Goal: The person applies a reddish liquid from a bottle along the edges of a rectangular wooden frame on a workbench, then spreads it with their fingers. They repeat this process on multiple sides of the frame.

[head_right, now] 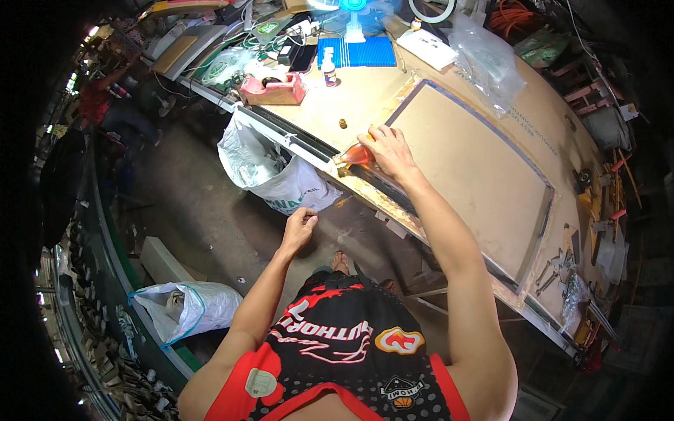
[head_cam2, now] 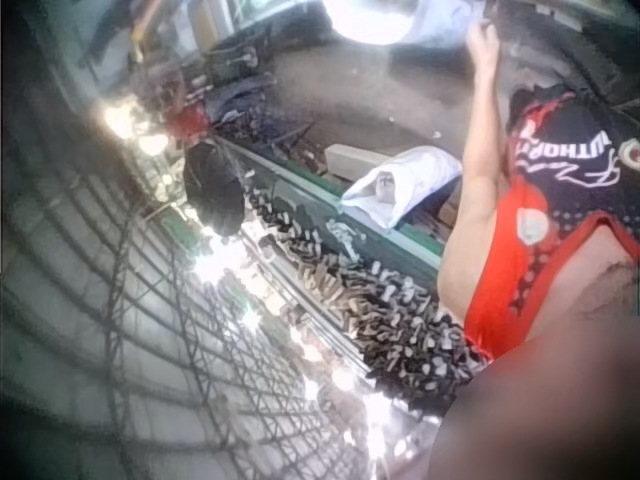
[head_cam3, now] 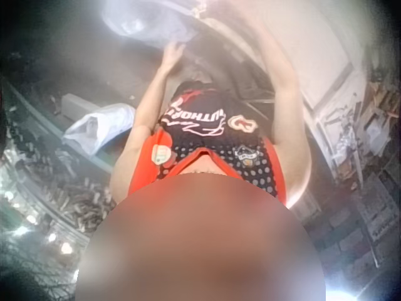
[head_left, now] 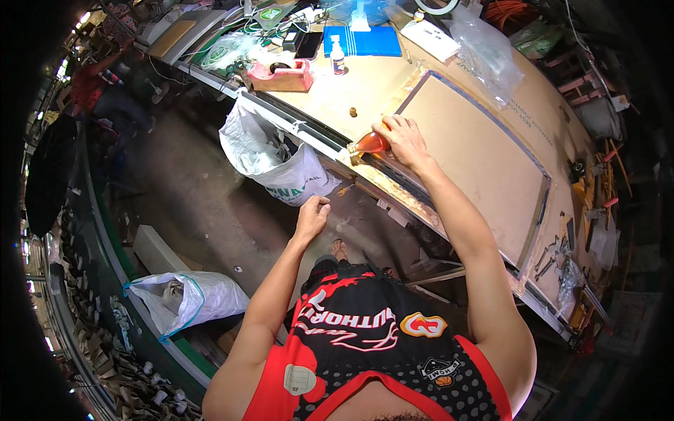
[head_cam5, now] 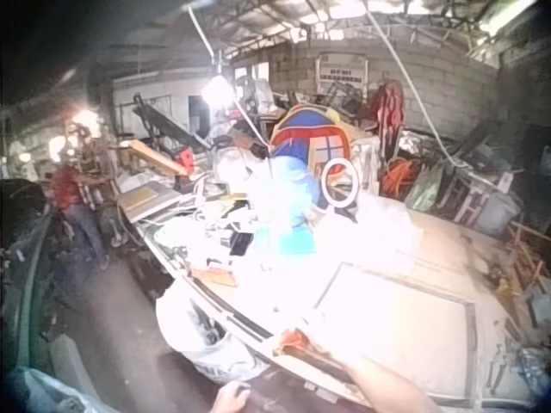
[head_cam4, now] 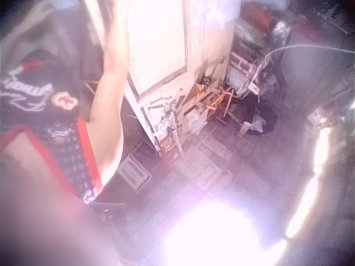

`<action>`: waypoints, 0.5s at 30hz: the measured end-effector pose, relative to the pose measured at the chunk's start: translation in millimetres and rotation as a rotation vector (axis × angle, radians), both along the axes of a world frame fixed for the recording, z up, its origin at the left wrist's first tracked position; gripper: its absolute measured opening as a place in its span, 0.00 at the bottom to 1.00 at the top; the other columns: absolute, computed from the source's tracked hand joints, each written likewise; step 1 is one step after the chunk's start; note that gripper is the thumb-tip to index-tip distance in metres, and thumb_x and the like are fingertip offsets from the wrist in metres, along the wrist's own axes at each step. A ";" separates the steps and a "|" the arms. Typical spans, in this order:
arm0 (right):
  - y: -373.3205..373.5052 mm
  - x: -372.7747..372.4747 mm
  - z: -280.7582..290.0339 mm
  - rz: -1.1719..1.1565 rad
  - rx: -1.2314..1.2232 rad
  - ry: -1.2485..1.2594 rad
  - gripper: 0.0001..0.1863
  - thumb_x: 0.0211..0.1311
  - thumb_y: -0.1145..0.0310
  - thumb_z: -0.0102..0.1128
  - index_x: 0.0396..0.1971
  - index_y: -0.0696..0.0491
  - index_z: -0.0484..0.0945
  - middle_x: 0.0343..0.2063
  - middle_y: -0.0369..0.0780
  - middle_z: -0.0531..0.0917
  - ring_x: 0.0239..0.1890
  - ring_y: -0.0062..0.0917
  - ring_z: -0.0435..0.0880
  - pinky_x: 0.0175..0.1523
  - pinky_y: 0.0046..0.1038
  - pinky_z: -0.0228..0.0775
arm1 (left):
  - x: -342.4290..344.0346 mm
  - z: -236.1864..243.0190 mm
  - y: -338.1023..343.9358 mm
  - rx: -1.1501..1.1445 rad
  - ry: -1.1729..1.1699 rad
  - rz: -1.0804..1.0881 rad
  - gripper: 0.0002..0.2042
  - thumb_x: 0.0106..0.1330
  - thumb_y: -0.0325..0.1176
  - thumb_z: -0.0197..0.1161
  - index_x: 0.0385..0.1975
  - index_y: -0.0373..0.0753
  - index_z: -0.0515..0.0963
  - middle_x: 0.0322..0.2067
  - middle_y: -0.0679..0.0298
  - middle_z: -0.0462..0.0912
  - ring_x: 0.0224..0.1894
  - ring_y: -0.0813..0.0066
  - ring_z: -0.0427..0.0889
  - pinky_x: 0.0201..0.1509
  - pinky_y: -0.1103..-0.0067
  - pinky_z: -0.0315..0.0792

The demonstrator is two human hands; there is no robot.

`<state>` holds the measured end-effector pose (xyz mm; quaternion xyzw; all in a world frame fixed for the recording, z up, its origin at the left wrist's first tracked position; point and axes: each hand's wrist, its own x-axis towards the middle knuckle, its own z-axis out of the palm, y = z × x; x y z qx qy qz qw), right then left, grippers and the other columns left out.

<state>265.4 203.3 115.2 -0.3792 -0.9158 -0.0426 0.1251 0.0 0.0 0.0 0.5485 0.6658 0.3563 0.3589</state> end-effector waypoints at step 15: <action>4.2 -6.2 4.7 -0.005 -0.014 -0.015 0.38 0.46 0.65 0.79 0.61 0.39 0.74 0.59 0.39 0.77 0.65 0.36 0.74 0.65 0.43 0.66 | -4.8 -3.5 9.1 0.035 0.032 -0.027 0.10 0.70 0.29 0.65 0.46 0.30 0.82 0.39 0.55 0.87 0.41 0.68 0.86 0.49 0.73 0.79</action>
